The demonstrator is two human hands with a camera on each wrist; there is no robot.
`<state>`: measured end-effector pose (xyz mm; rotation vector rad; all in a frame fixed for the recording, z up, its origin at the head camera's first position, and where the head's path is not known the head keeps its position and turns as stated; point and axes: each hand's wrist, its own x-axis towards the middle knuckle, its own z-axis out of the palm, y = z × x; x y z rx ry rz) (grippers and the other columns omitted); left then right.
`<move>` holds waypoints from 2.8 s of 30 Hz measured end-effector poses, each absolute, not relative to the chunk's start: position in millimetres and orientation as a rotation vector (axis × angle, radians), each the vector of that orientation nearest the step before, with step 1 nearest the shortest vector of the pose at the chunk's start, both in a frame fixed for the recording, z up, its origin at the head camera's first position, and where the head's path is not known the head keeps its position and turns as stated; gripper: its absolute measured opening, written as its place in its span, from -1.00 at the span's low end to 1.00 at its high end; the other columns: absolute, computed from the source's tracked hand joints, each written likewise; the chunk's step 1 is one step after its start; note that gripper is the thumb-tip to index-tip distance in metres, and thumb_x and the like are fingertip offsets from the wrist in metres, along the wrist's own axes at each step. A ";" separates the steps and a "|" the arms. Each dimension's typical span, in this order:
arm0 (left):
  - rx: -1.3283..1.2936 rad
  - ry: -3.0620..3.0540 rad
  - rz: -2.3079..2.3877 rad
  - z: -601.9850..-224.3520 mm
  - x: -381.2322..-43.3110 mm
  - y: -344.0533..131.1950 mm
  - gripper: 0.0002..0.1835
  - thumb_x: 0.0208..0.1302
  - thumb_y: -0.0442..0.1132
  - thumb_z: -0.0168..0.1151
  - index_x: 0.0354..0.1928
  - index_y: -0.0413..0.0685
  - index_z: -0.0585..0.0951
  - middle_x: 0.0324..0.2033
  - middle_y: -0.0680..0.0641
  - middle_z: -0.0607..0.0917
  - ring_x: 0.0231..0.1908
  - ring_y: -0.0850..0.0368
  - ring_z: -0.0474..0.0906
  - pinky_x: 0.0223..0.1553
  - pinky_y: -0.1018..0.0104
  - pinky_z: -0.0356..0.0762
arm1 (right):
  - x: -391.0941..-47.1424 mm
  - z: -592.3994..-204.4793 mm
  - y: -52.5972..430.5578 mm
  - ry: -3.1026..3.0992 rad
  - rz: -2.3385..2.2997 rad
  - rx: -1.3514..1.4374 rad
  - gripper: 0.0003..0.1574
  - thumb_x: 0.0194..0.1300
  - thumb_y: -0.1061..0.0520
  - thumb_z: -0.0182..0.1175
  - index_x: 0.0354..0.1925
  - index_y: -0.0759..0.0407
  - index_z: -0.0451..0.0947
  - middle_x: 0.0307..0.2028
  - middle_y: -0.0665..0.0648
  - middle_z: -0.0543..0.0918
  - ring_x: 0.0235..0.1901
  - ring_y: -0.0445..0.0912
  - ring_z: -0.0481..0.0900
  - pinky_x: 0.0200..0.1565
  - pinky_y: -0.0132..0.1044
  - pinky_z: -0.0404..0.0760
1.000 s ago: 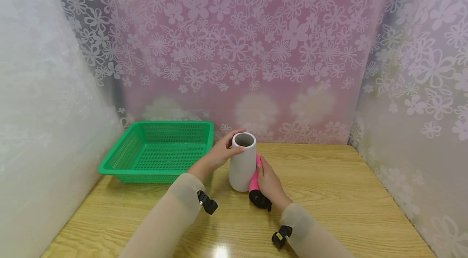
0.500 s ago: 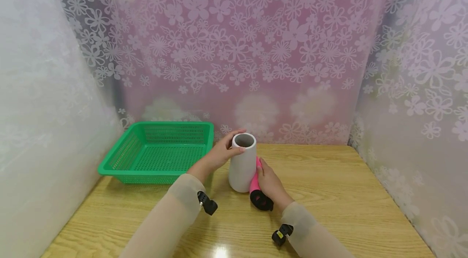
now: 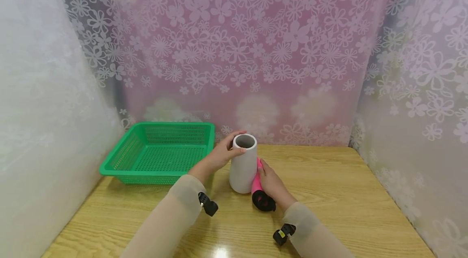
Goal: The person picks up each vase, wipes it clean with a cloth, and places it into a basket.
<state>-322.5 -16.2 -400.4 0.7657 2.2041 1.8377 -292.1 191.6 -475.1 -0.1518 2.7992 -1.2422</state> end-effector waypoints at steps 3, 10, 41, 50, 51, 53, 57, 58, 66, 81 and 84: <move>0.766 2.203 1.844 -400.6 -322.0 -16.5 -0.29 0.40 -0.07 0.29 0.52 0.26 0.25 0.35 0.07 0.41 0.36 -0.02 0.33 0.32 -0.13 0.32 | -291.5 -473.3 193.0 2.780 -1.256 -0.162 -0.30 0.66 -0.02 -0.28 0.58 0.23 -0.08 0.47 0.46 0.11 0.45 0.36 0.06 0.40 0.29 0.01; 0.771 2.202 1.832 -400.4 -321.3 -16.1 -0.31 0.41 -0.06 0.27 0.51 0.34 0.24 0.36 0.07 0.38 0.36 -0.01 0.32 0.32 -0.11 0.32 | -289.1 -466.3 196.8 2.743 -1.281 -0.213 -0.31 0.66 -0.01 -0.26 0.57 0.23 -0.04 0.47 0.45 0.11 0.45 0.36 0.03 0.40 0.29 -0.02; 0.744 2.187 1.898 -404.2 -318.9 -13.4 -0.33 0.43 -0.12 0.24 0.48 0.20 0.20 0.31 -0.04 0.40 0.28 0.01 0.39 0.28 -0.04 0.37 | -280.8 -438.4 216.7 2.769 -1.229 -0.252 -0.23 0.64 -0.10 -0.22 0.56 0.28 -0.06 0.45 0.52 0.11 0.42 0.44 0.08 0.36 0.37 0.04; 0.728 2.172 1.917 -403.9 -320.0 -13.7 -0.32 0.43 -0.14 0.24 0.48 0.12 0.20 0.32 -0.05 0.40 0.28 0.00 0.38 0.29 -0.02 0.37 | -273.8 -421.1 219.6 2.781 -1.207 -0.268 -0.21 0.64 -0.16 -0.27 0.59 0.21 -0.12 0.47 0.51 0.08 0.41 0.44 0.08 0.34 0.39 0.06; 0.722 2.169 1.917 -403.4 -319.6 -14.0 -0.33 0.43 -0.14 0.24 0.48 0.14 0.21 0.32 -0.04 0.41 0.28 0.01 0.38 0.29 -0.01 0.37 | -273.2 -419.4 220.4 2.782 -1.214 -0.265 -0.20 0.64 -0.17 -0.27 0.59 0.20 -0.12 0.46 0.51 0.09 0.41 0.44 0.09 0.34 0.39 0.07; 0.715 2.152 1.928 -402.5 -319.5 -14.5 -0.34 0.43 -0.16 0.25 0.48 0.15 0.22 0.32 -0.04 0.41 0.28 0.02 0.38 0.30 0.00 0.36 | -272.1 -416.7 221.6 2.783 -1.227 -0.262 -0.20 0.63 -0.19 -0.28 0.59 0.18 -0.12 0.45 0.52 0.11 0.38 0.43 0.15 0.33 0.39 0.10; 0.713 2.090 1.967 -401.7 -319.5 -15.9 -0.34 0.43 -0.23 0.22 0.49 0.10 0.22 0.31 -0.07 0.42 0.27 0.01 0.39 0.31 0.01 0.33 | -271.0 -413.4 223.7 2.785 -1.234 -0.241 -0.19 0.62 -0.22 -0.28 0.60 0.12 -0.13 0.45 0.50 0.12 0.37 0.41 0.17 0.34 0.39 0.10; 0.718 2.076 1.973 -401.7 -319.8 -16.3 -0.35 0.44 -0.24 0.22 0.49 0.08 0.22 0.31 -0.08 0.42 0.27 0.01 0.39 0.32 0.01 0.32 | -270.5 -412.5 223.9 2.782 -1.237 -0.238 -0.18 0.62 -0.23 -0.28 0.60 0.11 -0.14 0.46 0.49 0.11 0.38 0.41 0.16 0.34 0.39 0.08; 0.753 2.023 1.988 -400.1 -321.6 -18.0 -0.32 0.40 -0.26 0.17 0.51 -0.02 0.22 0.35 -0.12 0.39 0.33 -0.02 0.32 0.39 -0.03 0.19 | -265.7 -404.9 225.0 2.746 -1.286 -0.238 -0.18 0.62 -0.22 -0.28 0.61 0.09 -0.19 0.49 0.47 0.03 0.41 0.41 0.09 0.35 0.40 0.04; 0.642 2.636 1.858 -396.9 -297.2 -7.1 -0.28 0.36 0.11 0.26 0.47 0.17 0.27 0.34 -0.01 0.39 0.35 0.02 0.31 0.30 -0.10 0.33 | -261.9 -396.4 228.6 2.732 -1.310 -0.226 -0.16 0.60 -0.28 -0.31 0.62 0.00 -0.24 0.50 0.47 0.01 0.37 0.43 0.14 0.30 0.44 0.10; 0.545 2.947 1.715 -395.4 -291.7 -0.3 -0.23 0.23 0.24 0.32 0.40 0.11 0.37 0.23 0.02 0.46 0.24 0.05 0.40 0.20 0.01 0.43 | -261.3 -395.1 228.5 2.729 -1.319 -0.226 -0.16 0.60 -0.28 -0.31 0.62 -0.01 -0.24 0.48 0.47 0.05 0.30 0.39 0.23 0.26 0.41 0.19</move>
